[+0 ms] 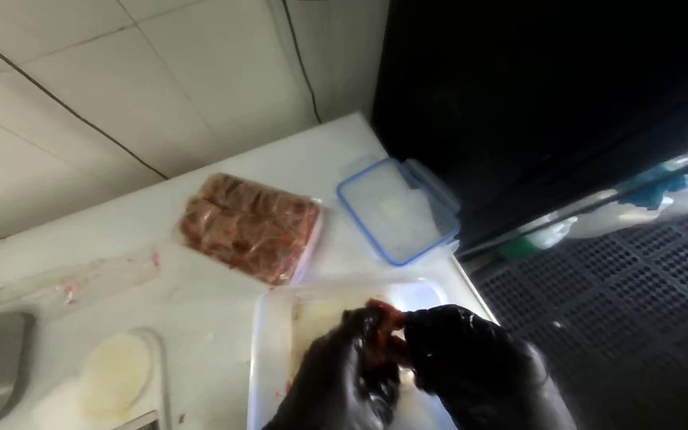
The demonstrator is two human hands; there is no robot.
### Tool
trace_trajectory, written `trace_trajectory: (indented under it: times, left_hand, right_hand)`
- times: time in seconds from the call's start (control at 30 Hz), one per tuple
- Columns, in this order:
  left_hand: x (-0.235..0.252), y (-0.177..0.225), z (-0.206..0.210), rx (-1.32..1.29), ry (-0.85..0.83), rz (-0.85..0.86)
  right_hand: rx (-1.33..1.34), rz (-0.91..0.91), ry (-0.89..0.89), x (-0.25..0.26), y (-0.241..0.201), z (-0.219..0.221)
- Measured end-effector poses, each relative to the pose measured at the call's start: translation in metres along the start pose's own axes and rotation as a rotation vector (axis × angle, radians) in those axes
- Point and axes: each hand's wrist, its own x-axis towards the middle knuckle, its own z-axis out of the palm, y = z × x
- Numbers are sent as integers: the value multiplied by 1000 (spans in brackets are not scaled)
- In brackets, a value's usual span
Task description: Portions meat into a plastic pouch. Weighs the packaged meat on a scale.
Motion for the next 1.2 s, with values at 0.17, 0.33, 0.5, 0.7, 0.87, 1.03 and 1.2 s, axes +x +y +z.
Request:
trace_trajectory:
  times: [0.17, 0.33, 0.5, 0.7, 0.87, 1.03, 1.2]
  left_hand:
    - [-5, 15, 12, 373, -65, -12]
    - [2, 18, 6, 595, -240, -84]
    - [22, 9, -21, 544, -463, -65]
    - [40, 27, -42, 364, -533, -204]
    - [34, 26, -43, 48, -480, -259]
    - [33, 18, -38, -61, -383, -244]
    - [27, 20, -15, 703, -222, -127]
  right_hand:
    - [-69, -6, 15, 1, 2, 5]
    - [-180, -21, 18, -1, 13, 11]
    - [-375, -203, 57, -4, 25, 16]
    - [-431, -458, 118, -3, 31, 18]
    - [-494, -484, 175, -3, 31, 21]
    - [-448, -516, 129, -2, 31, 21]
    - [-375, -414, 188, -5, 33, 29]
